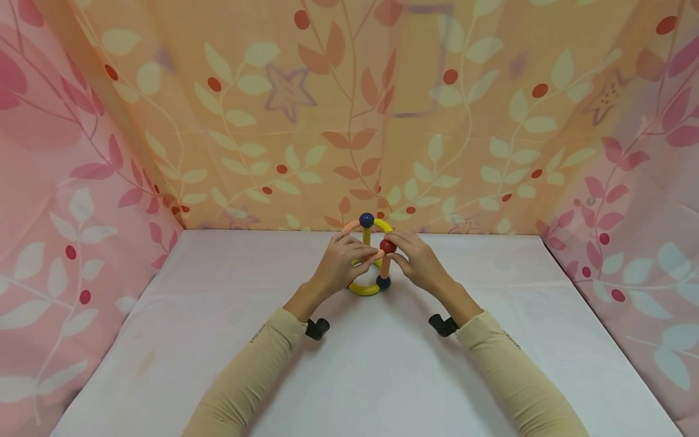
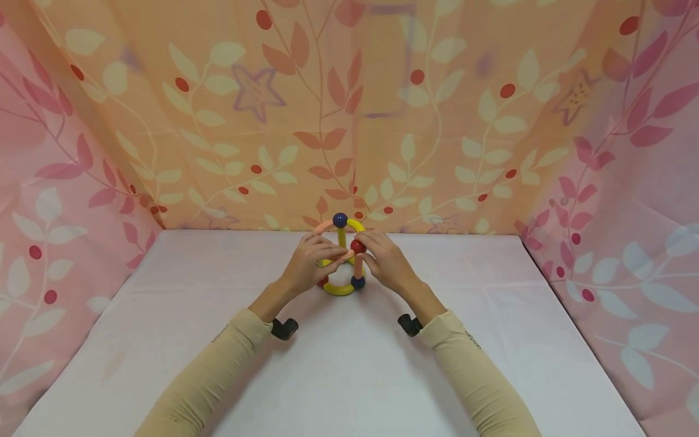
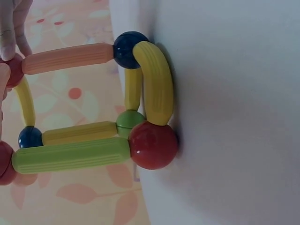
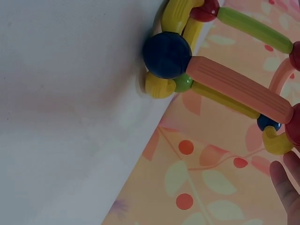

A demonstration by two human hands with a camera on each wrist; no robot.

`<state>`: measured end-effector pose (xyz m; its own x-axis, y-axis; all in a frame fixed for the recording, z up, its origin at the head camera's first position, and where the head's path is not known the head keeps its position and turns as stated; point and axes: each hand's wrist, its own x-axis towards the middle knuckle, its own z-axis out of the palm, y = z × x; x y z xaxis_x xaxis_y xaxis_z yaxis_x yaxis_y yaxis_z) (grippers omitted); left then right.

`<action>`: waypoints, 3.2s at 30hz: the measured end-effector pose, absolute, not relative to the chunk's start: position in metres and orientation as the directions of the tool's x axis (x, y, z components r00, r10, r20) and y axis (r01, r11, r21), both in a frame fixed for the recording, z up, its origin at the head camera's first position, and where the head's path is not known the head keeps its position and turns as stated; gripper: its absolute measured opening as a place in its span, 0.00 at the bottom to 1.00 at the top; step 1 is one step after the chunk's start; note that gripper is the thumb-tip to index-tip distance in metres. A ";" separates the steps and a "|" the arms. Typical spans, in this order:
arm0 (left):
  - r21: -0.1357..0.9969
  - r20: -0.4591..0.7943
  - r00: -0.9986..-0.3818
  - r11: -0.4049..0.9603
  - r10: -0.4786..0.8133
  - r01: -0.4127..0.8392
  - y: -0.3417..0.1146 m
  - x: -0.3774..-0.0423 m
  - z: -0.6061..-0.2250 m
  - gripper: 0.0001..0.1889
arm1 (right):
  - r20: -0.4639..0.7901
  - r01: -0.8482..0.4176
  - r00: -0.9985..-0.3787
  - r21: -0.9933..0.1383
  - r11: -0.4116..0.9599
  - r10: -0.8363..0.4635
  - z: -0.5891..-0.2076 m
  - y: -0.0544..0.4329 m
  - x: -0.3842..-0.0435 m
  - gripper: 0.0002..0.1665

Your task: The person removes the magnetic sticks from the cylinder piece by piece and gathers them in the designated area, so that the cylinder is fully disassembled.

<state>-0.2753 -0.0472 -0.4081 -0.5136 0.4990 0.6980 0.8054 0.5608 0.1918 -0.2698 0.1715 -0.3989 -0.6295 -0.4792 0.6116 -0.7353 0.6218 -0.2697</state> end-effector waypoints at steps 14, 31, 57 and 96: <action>0.126 0.677 -0.488 0.566 0.551 0.814 -0.050 -0.277 -0.410 0.10 | 0.626 -0.730 -0.633 -0.287 0.621 -0.455 -0.399 0.172 -0.270 0.28; 0.194 0.656 -0.533 0.562 0.535 0.804 -0.050 -0.275 -0.409 0.09 | 0.629 -0.726 -0.634 -0.283 0.627 -0.450 -0.402 0.171 -0.271 0.27; 0.233 0.700 -0.523 0.536 0.487 0.812 -0.053 -0.274 -0.410 0.09 | 0.641 -0.714 -0.653 -0.346 0.608 -0.402 -0.405 0.171 -0.270 0.27; 0.987 0.014 -0.952 0.146 0.306 0.062 -0.106 -0.292 -0.452 0.22 | 0.197 -0.229 -0.970 -0.934 0.275 -0.140 -0.444 0.171 -0.266 0.28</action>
